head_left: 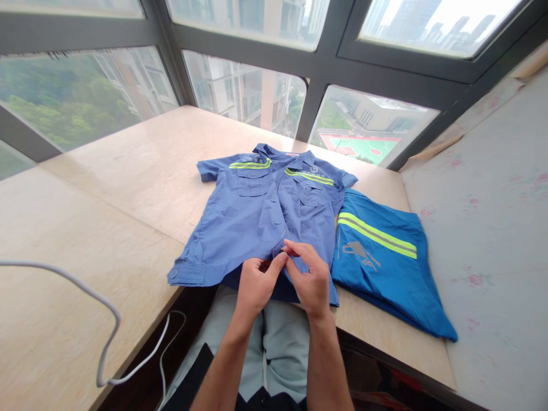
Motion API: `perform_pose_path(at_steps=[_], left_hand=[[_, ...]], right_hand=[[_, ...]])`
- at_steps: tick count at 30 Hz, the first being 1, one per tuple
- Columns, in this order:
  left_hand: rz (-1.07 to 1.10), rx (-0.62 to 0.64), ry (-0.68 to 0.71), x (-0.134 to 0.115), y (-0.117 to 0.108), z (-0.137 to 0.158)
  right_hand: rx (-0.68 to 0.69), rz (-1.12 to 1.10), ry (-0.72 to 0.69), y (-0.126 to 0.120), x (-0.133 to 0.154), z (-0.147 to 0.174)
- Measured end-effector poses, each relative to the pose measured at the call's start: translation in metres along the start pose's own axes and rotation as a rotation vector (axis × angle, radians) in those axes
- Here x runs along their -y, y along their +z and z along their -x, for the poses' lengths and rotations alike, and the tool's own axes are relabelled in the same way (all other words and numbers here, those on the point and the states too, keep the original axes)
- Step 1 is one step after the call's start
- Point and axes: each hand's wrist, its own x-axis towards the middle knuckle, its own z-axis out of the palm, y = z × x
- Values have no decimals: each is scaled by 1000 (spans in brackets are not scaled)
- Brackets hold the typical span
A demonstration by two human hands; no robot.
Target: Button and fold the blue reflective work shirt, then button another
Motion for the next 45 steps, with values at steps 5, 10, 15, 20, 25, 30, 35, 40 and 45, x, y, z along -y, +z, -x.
perform_pose_path(at_steps=[5,10,15,20,25,30,35,40,45], left_hand=[[-46,-34,7,6,-1,-2],[-140,-35,5,0,-2,-2],[-187,-24,21,-1,1,-1],[-262,4,23,0,-2,0],[-477,18,-14,-17,-14,14],[-500,-176,294,-24,-16,21],[-515,-188,481,-9,-8,11],[-488,-174,507,0,-6,7],[-463,-179,427,5,-2,5]], right_hand=[[25,-9,51,0,0,1],[58,-7,127,-2,-2,2],[74,-18,215,-2,-1,3],[47,-49,297,-2,-3,4],[12,-70,359,-1,-5,5],[-17,-100,401,4,-1,5],[-16,-104,405,7,3,5],[-13,-107,411,7,4,4],[-51,-115,444,10,5,4]])
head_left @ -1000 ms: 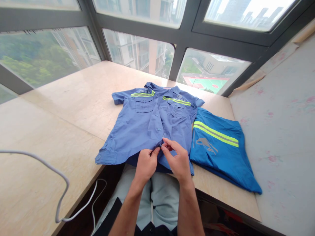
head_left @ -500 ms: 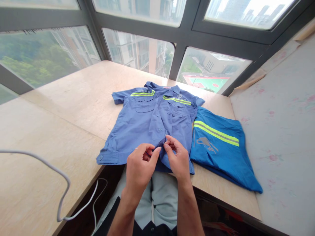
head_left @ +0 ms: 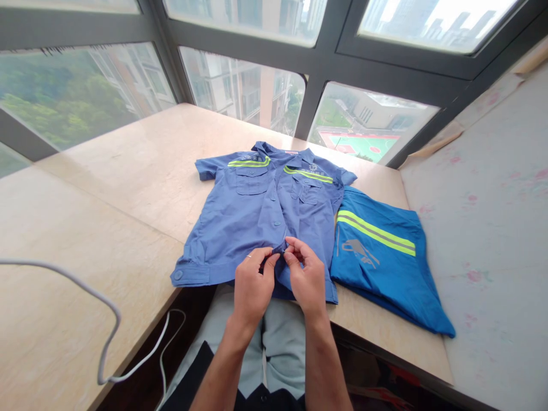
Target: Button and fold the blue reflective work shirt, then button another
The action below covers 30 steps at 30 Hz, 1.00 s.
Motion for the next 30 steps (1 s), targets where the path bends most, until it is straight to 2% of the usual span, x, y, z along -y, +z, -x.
perform_pose_path(at_steps=[8,16,22,30], left_hand=[[116,32,-60,2,3,-3],[324,66,-270,2,2,-4],[483,108,-326,7,4,-4],[520,129,-371,-6,5,-1]], right_hand=[[-11,-48,61,0,-2,-1],[75,-67,-25,-5,-3,-3],[106,-49,-78,-7,-1,-4],[40,-80,28,-10,-3,-4]])
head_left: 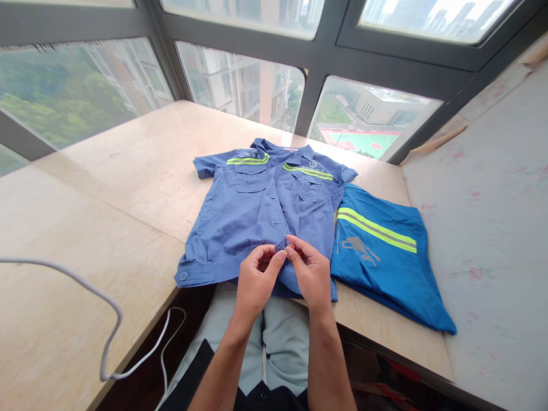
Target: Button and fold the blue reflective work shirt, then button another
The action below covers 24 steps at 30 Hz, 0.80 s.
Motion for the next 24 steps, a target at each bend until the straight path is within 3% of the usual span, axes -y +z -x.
perform_pose_path(at_steps=[6,15,24], left_hand=[[-43,-59,-6,2,1,-1],[-128,-51,103,7,-2,-3],[-115,-10,63,7,-4,-6]], right_hand=[[-15,-23,25,5,0,2],[-61,-17,16,8,-1,2],[-46,-92,108,2,-11,-1]])
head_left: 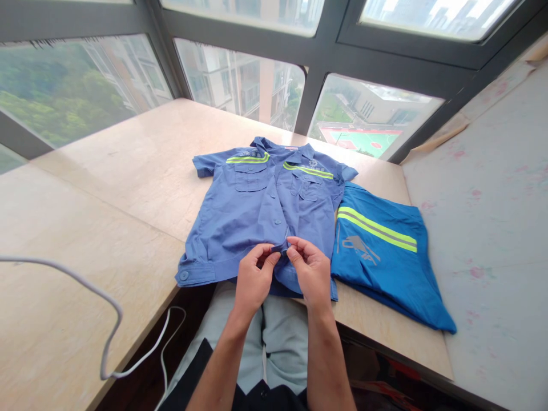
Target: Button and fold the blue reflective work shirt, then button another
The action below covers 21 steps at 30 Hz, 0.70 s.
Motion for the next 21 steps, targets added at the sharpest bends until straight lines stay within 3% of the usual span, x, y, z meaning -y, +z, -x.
perform_pose_path(at_steps=[6,12,17,21], left_hand=[[-33,11,4,-5,0,2],[21,50,-74,-6,-1,1],[142,56,-223,-4,-3,0],[183,51,-226,-3,-4,-1]], right_hand=[[4,-44,46,-1,-4,-2],[5,-3,-5,4,3,2],[32,102,-134,4,9,4],[103,182,-274,-2,11,3]])
